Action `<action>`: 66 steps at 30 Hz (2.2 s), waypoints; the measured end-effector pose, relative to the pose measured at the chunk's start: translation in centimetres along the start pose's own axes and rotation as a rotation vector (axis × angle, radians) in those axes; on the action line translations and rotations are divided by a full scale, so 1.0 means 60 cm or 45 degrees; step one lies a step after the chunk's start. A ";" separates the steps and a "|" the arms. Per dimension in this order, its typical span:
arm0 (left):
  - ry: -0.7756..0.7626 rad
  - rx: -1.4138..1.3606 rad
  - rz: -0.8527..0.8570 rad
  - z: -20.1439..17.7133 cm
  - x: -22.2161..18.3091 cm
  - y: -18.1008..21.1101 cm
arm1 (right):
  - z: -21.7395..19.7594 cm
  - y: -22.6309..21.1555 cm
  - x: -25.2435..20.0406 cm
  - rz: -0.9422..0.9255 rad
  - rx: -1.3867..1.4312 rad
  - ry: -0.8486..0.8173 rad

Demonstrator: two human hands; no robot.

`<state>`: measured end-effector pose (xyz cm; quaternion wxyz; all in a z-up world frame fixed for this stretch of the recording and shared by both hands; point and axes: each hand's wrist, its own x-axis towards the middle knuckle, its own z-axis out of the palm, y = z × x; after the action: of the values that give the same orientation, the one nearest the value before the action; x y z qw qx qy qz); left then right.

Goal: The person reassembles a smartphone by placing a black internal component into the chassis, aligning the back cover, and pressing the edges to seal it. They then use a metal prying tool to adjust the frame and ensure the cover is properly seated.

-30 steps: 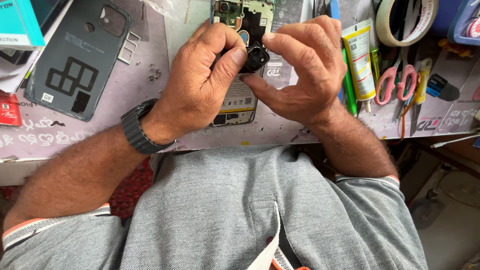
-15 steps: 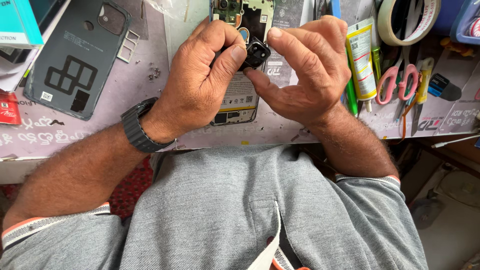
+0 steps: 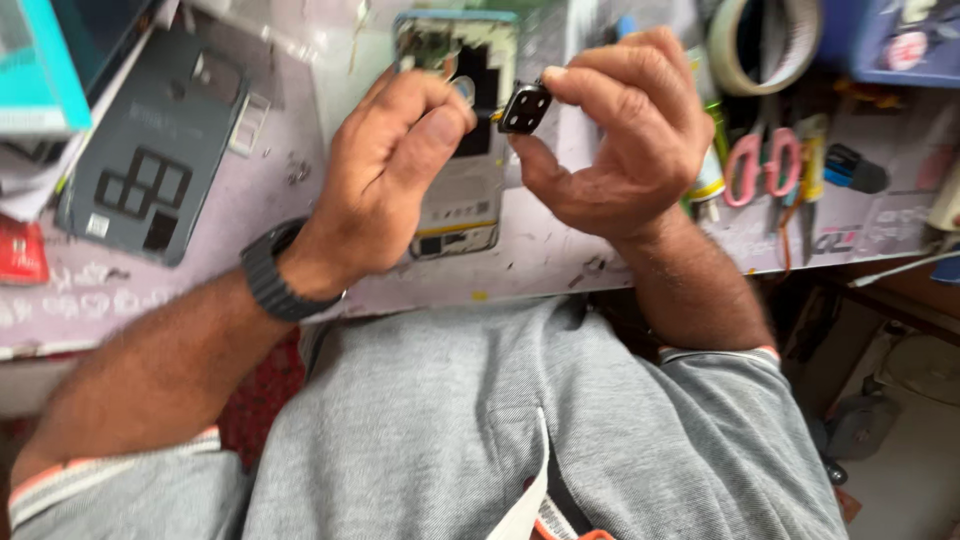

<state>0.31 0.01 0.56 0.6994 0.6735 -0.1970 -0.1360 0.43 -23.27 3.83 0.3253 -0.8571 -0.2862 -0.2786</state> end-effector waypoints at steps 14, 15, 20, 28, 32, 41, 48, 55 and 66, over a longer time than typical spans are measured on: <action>-0.023 -0.001 -0.235 0.008 0.009 0.022 | -0.027 0.044 -0.034 0.842 2.497 0.025; -0.026 -0.038 -0.217 0.008 0.008 0.021 | -0.025 0.045 -0.037 0.844 2.527 0.036; -0.045 -0.137 -0.220 0.007 0.006 0.012 | -0.026 0.047 -0.040 0.827 2.566 0.039; -0.022 0.069 -0.054 0.003 0.005 0.008 | -0.037 0.011 -0.020 0.938 1.289 -0.059; -0.054 0.073 0.097 -0.001 0.000 -0.001 | -0.014 -0.015 -0.014 0.353 0.219 -0.273; -0.123 0.032 0.056 -0.004 0.006 0.002 | -0.023 -0.006 0.007 0.172 0.327 -0.370; -0.286 0.162 -0.031 -0.003 0.012 0.007 | -0.047 0.006 0.021 -0.001 0.269 -0.645; -0.333 0.191 0.041 0.000 0.009 0.002 | -0.052 0.015 0.010 -0.045 0.279 -0.700; -0.370 0.141 0.003 -0.001 0.008 -0.001 | -0.032 0.026 0.009 -0.327 0.146 -0.629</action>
<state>0.80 -0.16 0.56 0.6253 0.6841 -0.3041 -0.2202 1.28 -25.50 4.78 0.2557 -0.8360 -0.4783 -0.0835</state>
